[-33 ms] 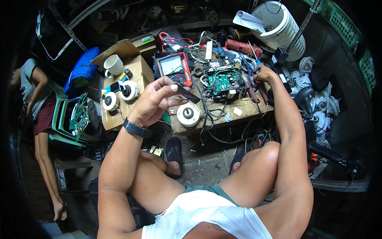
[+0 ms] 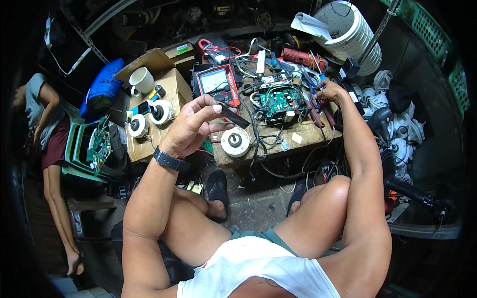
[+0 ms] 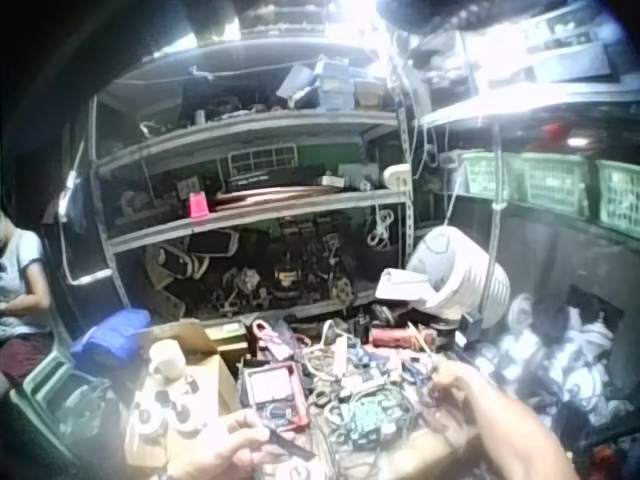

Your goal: The person works on a circuit board and various electronic components on a wooden table. They use a multimeter to test points, cut wires with a pair of snips, and handle components like transformers and capacitors.

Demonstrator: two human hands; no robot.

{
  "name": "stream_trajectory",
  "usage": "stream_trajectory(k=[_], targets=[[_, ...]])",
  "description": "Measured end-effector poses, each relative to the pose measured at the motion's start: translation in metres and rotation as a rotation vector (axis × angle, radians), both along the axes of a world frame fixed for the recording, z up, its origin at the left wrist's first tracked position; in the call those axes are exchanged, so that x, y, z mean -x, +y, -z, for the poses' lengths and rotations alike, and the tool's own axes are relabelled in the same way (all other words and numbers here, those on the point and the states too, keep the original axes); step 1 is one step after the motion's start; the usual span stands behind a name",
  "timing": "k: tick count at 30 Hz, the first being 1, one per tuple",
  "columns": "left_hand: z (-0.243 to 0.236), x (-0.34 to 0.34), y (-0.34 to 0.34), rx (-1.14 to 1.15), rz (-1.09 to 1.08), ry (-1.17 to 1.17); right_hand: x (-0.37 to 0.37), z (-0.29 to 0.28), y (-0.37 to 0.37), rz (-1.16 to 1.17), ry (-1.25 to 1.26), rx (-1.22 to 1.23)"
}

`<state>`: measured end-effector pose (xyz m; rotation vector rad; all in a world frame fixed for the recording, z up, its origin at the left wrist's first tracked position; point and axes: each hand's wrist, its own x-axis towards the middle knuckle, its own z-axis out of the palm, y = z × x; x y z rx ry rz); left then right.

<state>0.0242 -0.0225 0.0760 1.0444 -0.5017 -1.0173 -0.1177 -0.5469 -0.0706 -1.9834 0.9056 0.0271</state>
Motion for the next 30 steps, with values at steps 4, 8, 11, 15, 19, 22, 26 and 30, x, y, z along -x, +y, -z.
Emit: stream_trajectory(k=[4, 8, 11, 15, 19, 22, 26, 30], targets=[[0.003, 0.002, -0.003, -0.031, -0.014, -0.038, 0.011, -0.029, 0.015, -0.037, -0.020, 0.266], [0.014, 0.000, 0.004, -0.094, -0.065, -0.039, 0.003, -0.096, 0.150, -0.325, -0.402, 0.033], [0.024, 0.006, 0.000, -0.130, -0.074, 0.002, 0.010, -0.114, 0.248, -0.602, -0.517, -0.100], [0.038, 0.017, -0.007, -0.173, -0.146, 0.038, 0.016, -0.123, 0.292, -0.686, -0.733, 0.882], [0.043, 0.027, -0.007, -0.161, -0.221, 0.162, 0.015, -0.100, 0.318, -0.679, -0.846, 0.709], [0.049, 0.027, -0.009, -0.127, -0.213, 0.242, 0.003, -0.073, 0.324, -0.618, -0.929, 0.727], [0.046, 0.031, -0.004, -0.098, -0.231, 0.310, -0.007, -0.073, 0.325, -0.613, -0.909, 0.667], [0.052, 0.027, 0.002, -0.100, -0.233, 0.303, -0.009, -0.077, 0.324, -0.621, -0.886, 0.604]])
